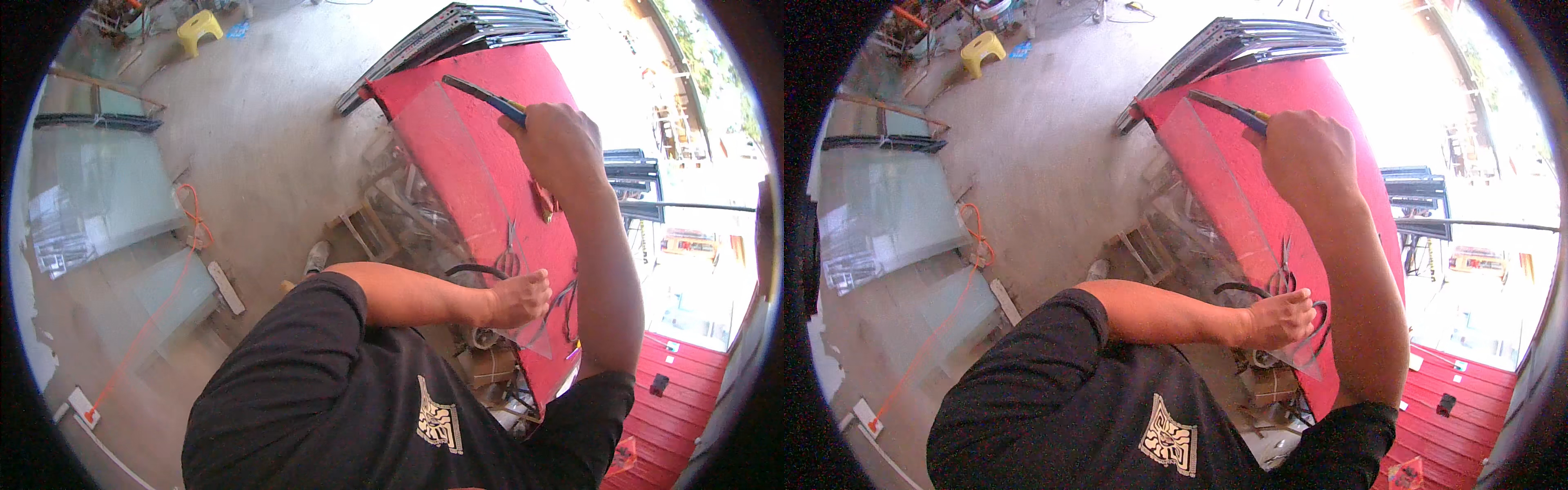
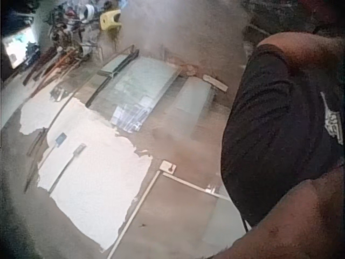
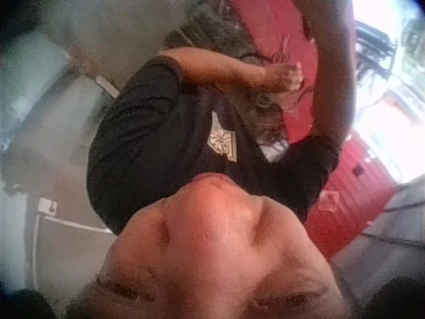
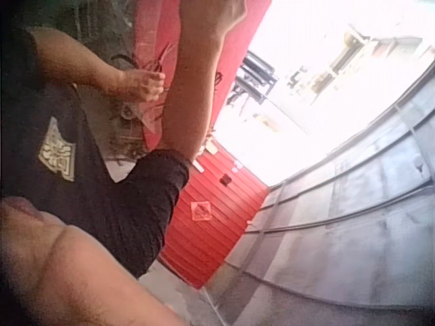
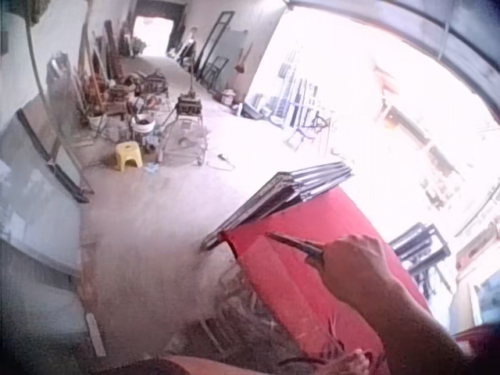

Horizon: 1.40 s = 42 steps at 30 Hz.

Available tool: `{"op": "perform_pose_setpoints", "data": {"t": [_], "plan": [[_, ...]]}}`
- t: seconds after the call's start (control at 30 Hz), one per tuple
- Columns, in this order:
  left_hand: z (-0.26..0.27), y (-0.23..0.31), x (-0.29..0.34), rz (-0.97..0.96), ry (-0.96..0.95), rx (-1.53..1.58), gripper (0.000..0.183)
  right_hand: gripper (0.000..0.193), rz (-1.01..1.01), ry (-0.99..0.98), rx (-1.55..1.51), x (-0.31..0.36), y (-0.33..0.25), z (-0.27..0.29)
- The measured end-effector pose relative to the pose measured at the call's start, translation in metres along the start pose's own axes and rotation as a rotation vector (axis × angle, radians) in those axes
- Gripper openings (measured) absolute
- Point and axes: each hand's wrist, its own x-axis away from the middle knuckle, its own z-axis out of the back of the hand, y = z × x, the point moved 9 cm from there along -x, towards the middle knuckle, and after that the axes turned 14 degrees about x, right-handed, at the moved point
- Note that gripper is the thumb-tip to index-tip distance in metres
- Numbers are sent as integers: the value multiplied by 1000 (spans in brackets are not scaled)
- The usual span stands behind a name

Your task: The person picks up a rubber seal from a bucket, walks to a table, and lays it down. Using pliers and hands, the person fits the rubber seal onto the edge of a glass pane.

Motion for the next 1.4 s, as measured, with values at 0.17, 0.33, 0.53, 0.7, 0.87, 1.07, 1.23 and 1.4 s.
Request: {"op": "perform_pose_setpoints", "data": {"t": [0.17,0.33,0.53,0.7,0.87,1.07,1.23,1.4], "plan": [[-2,3,-1,-19,104,24,15,47,45,-4,59,-7,-12,5],[-8,1,-4,-11,33,29,18,48,63,-50,127,-10,-19,10],[-14,2,-6,-8,27,27,19,49,48,-50,146,-11,-17,13],[-3,3,-3,-41,170,9,18,49,32,-60,130,-11,-17,14],[-3,4,-2,-38,171,31,19,50,20,-93,125,-9,-19,17],[-6,2,-3,-35,124,26,19,49,58,-31,126,-9,-23,22],[-12,5,-4,2,-39,39,19,48,62,-43,155,-10,-20,21],[-14,4,-3,-2,0,30,20,50,69,-82,154,-17,-20,21]]}}
